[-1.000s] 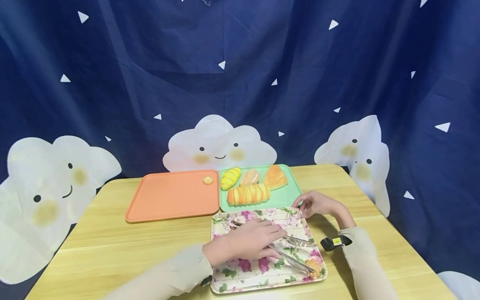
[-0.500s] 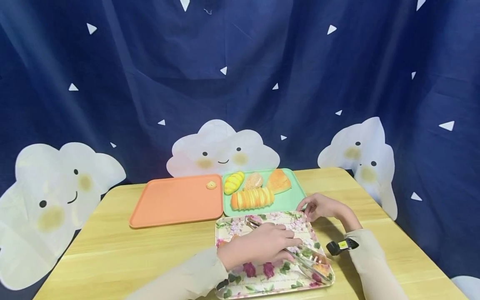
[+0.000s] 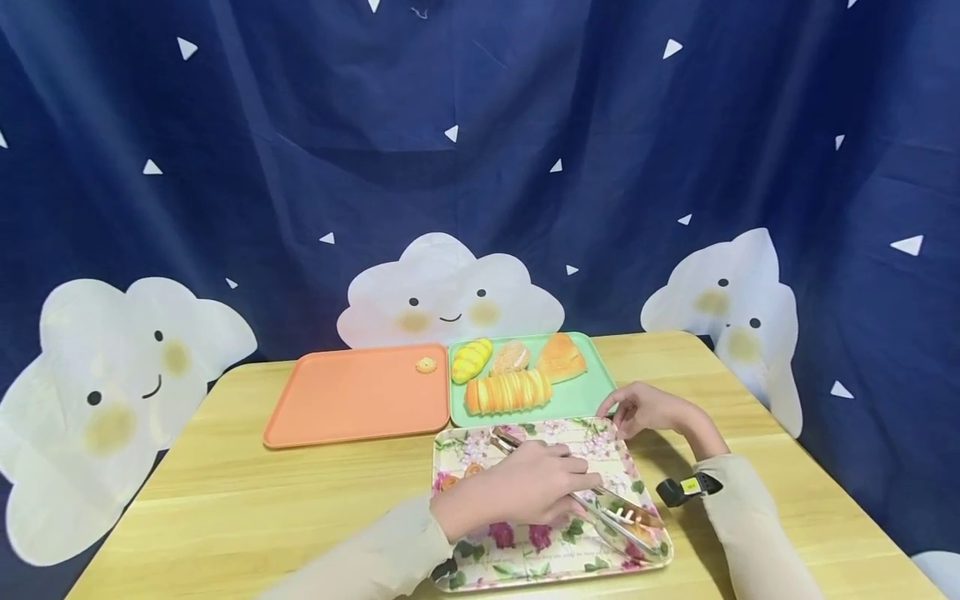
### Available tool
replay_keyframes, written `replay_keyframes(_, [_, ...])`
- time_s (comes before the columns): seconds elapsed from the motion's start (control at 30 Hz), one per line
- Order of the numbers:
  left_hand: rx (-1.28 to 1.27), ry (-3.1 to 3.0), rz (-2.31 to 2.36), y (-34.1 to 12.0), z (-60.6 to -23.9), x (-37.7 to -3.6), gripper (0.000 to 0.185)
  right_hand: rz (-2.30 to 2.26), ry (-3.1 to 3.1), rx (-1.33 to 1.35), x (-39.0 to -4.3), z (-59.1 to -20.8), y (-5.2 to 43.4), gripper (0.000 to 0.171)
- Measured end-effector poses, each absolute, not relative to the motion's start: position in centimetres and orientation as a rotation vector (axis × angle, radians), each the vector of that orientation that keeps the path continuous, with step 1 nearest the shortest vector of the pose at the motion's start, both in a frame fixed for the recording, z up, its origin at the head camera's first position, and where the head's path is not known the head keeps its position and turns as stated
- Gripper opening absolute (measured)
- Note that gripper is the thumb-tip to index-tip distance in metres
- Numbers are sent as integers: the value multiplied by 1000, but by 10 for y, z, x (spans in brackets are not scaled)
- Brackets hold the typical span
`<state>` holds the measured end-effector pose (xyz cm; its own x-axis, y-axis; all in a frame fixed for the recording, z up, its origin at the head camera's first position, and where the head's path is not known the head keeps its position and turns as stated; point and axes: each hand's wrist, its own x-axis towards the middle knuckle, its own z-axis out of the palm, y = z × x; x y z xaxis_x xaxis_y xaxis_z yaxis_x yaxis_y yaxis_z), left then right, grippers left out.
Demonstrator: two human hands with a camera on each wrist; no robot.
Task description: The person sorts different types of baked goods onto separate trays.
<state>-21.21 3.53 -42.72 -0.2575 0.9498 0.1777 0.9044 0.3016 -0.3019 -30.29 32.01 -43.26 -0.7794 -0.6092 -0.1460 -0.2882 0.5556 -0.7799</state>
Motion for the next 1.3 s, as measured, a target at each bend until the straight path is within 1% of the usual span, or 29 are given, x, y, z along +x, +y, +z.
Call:
replay_keyframes(0.47, [-1562,-2267,-11,11,-427,-224,38,-1135,2347,-674,-301,-435,321,35])
replay_keyframes(0.7, [-1452,-2248,-144,-10,-404,-231,38,-1119,2360,-698,-304,-434,320,37])
replay_keyframes(0.83, [-1384,-2198,-176,-25,-389,-239,38,-1116,2361,-683,-306,-431,318,34])
replay_keyframes(1.03, [-1211,-2166,-180,-56,-368,-251,39,-1119,2374,-695,-309,-426,314,33])
replay_keyframes(1.3, [-1006,-2193,-234,-95,-361,-263,40,-1116,2365,-725,-304,-431,317,33])
